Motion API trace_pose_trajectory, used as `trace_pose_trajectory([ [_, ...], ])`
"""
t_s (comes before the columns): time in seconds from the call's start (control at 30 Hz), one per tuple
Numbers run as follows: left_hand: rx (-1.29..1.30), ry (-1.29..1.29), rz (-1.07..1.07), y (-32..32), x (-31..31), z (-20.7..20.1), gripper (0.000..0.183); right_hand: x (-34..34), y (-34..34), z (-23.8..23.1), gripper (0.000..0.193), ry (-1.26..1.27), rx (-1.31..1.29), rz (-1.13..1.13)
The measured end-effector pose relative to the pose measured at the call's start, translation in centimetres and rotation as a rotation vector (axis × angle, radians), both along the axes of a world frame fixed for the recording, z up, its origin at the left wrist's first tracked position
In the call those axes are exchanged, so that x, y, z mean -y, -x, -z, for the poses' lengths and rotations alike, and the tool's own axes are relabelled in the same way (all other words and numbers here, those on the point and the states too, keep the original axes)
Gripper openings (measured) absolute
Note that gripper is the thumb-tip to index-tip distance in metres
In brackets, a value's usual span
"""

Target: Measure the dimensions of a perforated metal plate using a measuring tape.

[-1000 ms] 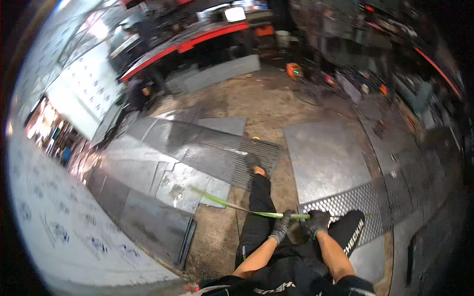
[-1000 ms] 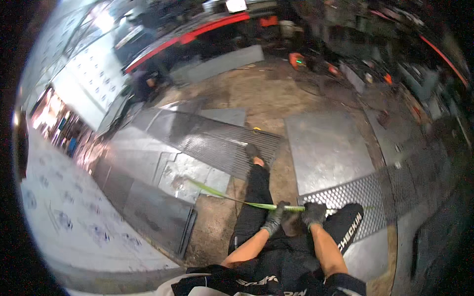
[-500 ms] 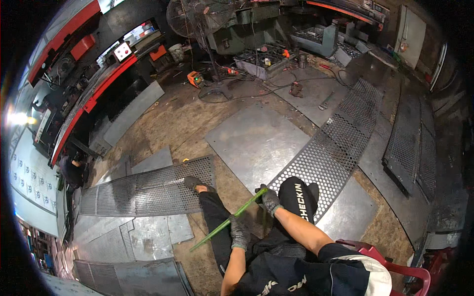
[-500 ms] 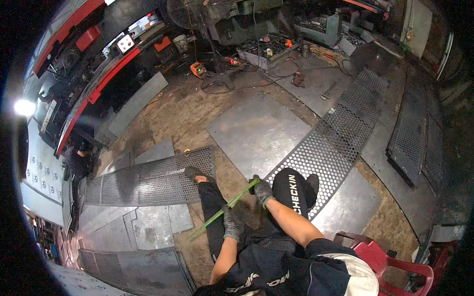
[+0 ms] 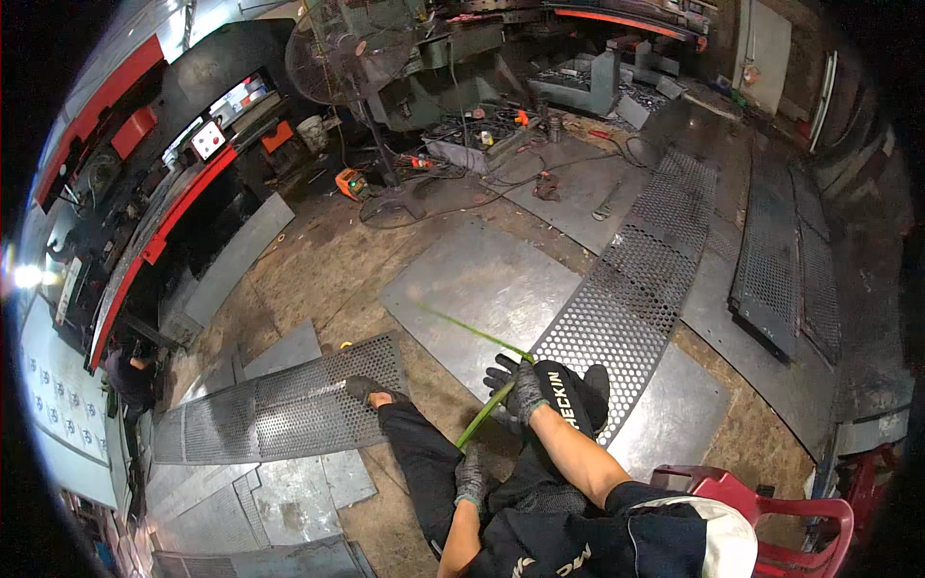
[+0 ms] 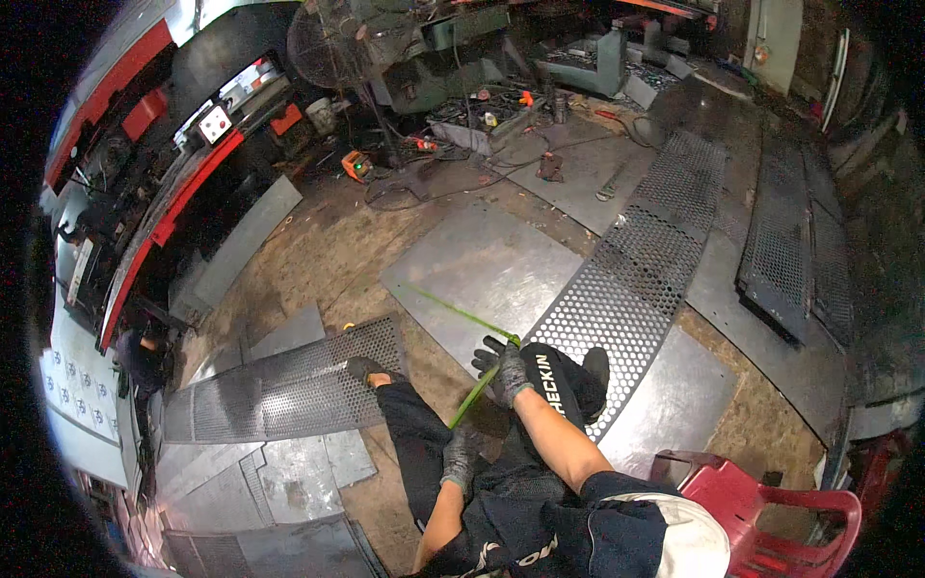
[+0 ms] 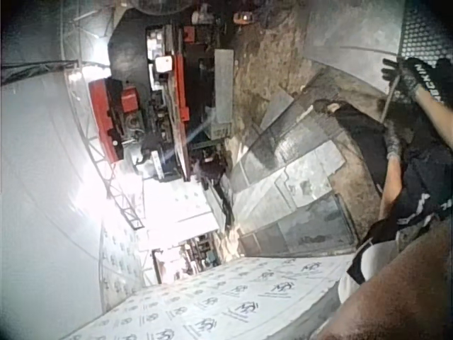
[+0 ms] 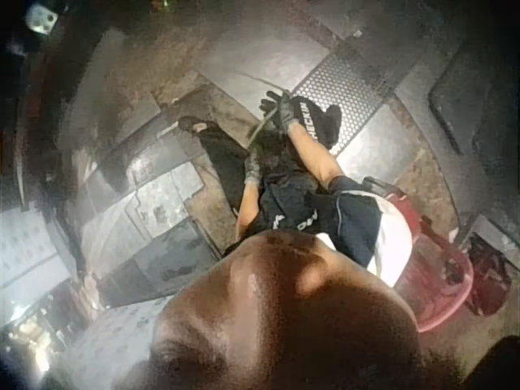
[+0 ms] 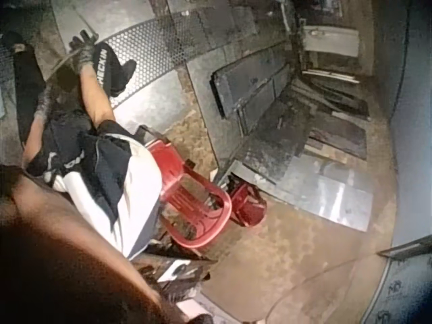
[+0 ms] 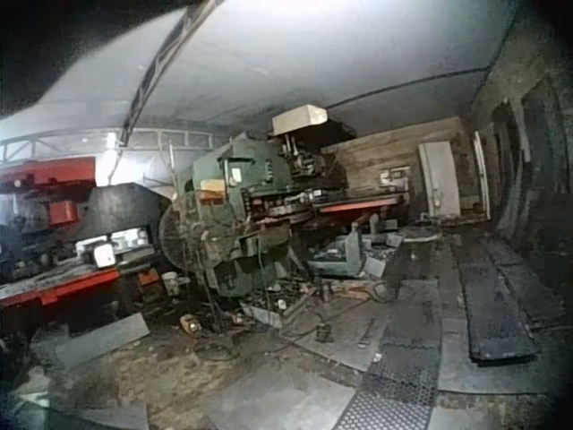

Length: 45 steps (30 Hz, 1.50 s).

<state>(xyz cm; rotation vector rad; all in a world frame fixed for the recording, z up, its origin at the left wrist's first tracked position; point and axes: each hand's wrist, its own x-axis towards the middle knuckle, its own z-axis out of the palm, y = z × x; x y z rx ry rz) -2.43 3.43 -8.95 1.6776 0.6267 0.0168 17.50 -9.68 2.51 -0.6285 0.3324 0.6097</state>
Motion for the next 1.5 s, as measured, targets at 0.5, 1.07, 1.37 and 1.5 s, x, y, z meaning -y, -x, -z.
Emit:
trace_pose_trajectory([
  [0.5,-0.143,0.54,-0.328,-1.8,2.1,-5.4,0.04,1.6,-0.2,1.5,0.072,0.189,0.165,-0.056],
  [1.07,-0.065,-0.021,0.163,-1.6,1.8,-3.1,0.071,-0.8,5.9,6.1,0.042,1.474,1.316,-1.253],
  [1.37,-0.137,0.182,0.0,-3.1,3.9,-8.6,0.056,-0.9,5.2,13.6,0.044,1.611,1.184,-1.211],
  [1.5,0.019,-0.127,0.246,-2.4,0.4,-0.6,0.057,-1.7,4.7,12.5,0.04,1.575,1.36,-0.915],
])
